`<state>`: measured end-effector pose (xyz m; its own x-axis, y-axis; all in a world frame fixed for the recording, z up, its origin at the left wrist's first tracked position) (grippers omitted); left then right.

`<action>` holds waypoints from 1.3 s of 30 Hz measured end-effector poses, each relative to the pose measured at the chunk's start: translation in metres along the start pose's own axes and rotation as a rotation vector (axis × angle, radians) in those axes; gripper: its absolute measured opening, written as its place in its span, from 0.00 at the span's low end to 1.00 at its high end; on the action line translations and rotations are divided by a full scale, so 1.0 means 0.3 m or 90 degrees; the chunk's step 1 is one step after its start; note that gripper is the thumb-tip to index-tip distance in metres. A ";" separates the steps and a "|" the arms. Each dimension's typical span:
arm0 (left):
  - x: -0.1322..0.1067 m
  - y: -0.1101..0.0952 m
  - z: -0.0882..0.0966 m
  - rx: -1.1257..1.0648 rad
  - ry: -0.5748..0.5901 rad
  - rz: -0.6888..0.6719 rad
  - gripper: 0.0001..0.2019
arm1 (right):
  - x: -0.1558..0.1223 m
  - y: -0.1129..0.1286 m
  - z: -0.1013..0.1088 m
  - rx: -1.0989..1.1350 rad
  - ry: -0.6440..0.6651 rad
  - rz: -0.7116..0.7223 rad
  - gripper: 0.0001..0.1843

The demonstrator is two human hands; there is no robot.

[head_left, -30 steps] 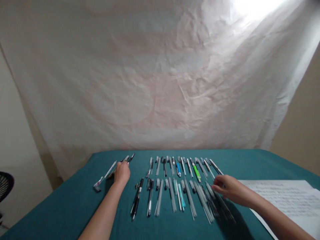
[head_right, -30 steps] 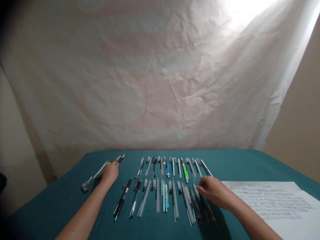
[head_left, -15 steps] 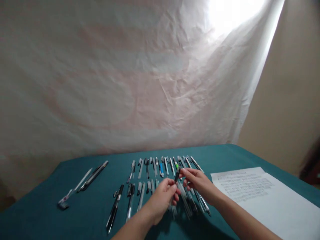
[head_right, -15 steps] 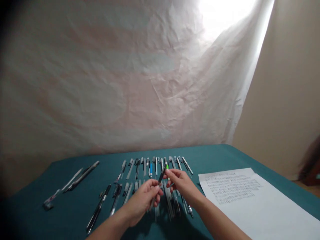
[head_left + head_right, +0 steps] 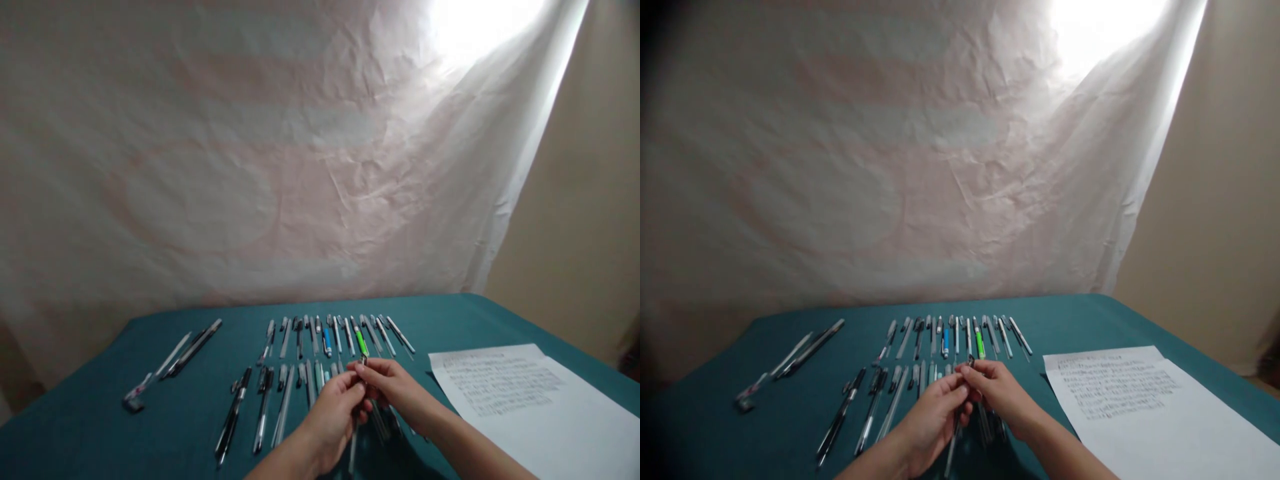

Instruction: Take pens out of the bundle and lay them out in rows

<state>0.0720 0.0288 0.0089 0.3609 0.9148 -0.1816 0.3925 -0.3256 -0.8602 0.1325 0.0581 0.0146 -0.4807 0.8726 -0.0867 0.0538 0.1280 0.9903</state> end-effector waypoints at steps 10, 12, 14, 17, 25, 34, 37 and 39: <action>-0.004 0.024 0.033 -0.018 -0.045 0.007 0.15 | -0.009 0.008 -0.012 -0.029 -0.033 0.019 0.20; -0.007 0.037 0.032 -0.016 -0.040 0.015 0.16 | -0.011 0.002 -0.015 -0.031 -0.039 0.013 0.21; -0.009 0.045 0.031 -0.010 -0.031 0.019 0.16 | -0.010 -0.004 -0.011 -0.029 -0.057 0.014 0.21; -0.012 0.052 0.038 0.018 -0.041 0.025 0.17 | -0.005 -0.005 -0.006 -0.045 -0.072 0.032 0.21; -0.010 0.058 0.050 0.092 -0.047 0.063 0.19 | -0.002 -0.003 -0.003 -0.064 -0.071 0.048 0.23; -0.018 0.059 0.030 0.078 -0.047 0.090 0.20 | -0.001 0.006 0.021 -0.058 -0.098 0.038 0.21; -0.014 0.061 0.034 0.043 -0.050 0.081 0.17 | 0.004 0.037 0.079 -0.037 -0.126 0.046 0.20; -0.009 0.063 0.047 0.001 -0.064 0.065 0.15 | 0.009 0.072 0.140 -0.043 -0.140 0.071 0.18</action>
<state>0.0666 0.0237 -0.0135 0.3127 0.8961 -0.3149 0.3561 -0.4179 -0.8358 0.1692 0.0831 0.0310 -0.2721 0.9622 0.0088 0.0331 0.0002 0.9995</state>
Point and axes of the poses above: each hand's wrist, its own x-axis towards the middle knuckle, its own z-axis out of the back of the hand, y = z × x, the point moved 8 cm from there along x, towards the middle knuckle, and after that the axes turned 2 degrees about y, right-handed, at the moved point
